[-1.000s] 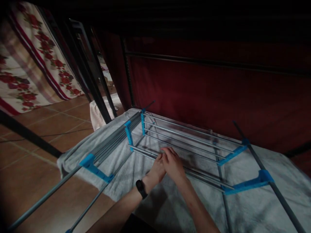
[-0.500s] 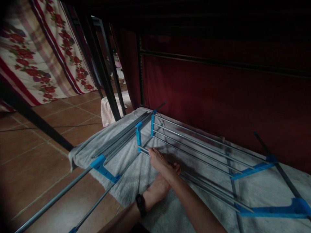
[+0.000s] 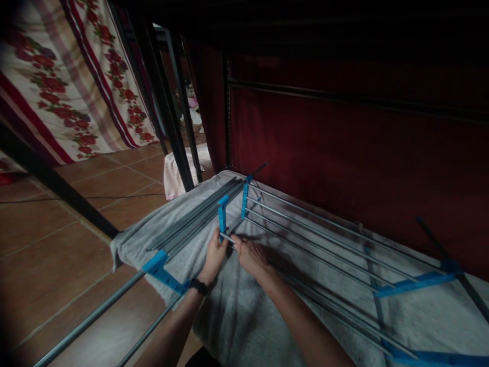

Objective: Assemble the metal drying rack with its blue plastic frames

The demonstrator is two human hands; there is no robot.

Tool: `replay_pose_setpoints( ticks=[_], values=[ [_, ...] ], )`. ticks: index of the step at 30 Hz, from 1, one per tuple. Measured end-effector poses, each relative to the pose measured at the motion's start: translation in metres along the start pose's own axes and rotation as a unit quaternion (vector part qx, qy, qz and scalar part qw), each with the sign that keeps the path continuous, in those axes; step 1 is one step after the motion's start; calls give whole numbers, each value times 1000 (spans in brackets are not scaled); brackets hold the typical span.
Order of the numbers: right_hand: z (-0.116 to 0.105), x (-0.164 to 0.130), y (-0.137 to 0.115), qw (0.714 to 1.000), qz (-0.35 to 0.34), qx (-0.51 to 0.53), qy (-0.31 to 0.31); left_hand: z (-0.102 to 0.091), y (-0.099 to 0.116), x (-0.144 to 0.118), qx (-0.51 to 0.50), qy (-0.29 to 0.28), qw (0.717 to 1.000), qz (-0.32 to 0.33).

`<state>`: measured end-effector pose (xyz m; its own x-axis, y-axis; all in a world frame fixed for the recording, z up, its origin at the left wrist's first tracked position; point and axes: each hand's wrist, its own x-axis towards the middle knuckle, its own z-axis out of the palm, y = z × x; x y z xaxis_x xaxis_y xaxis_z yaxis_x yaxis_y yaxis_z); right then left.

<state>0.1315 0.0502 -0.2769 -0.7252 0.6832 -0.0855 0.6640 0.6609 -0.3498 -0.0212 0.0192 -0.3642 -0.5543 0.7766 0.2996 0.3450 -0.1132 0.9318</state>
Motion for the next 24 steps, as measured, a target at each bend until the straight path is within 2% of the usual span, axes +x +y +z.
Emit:
replay_pose_setpoints(
  ticks=[8, 13, 15, 19, 24],
  values=[
    [0, 12, -4, 1000, -2, -11, 5, 7, -1, 18, -174, -11, 979, -100],
    [0, 32, -10, 997, -38, 65, 28, 7, 3, 24, -166, -18, 981, -96],
    [1, 40, -17, 997, -22, 73, 32, 8, 4, 27, -165, -21, 981, -102],
    [-1, 46, -31, 999, 42, 31, 13, 9, 2, 32, -152, -9, 981, -122],
    [-6, 41, -36, 999, 43, -10, -16, 8, -1, 32, -169, -23, 977, -127]
  ],
)
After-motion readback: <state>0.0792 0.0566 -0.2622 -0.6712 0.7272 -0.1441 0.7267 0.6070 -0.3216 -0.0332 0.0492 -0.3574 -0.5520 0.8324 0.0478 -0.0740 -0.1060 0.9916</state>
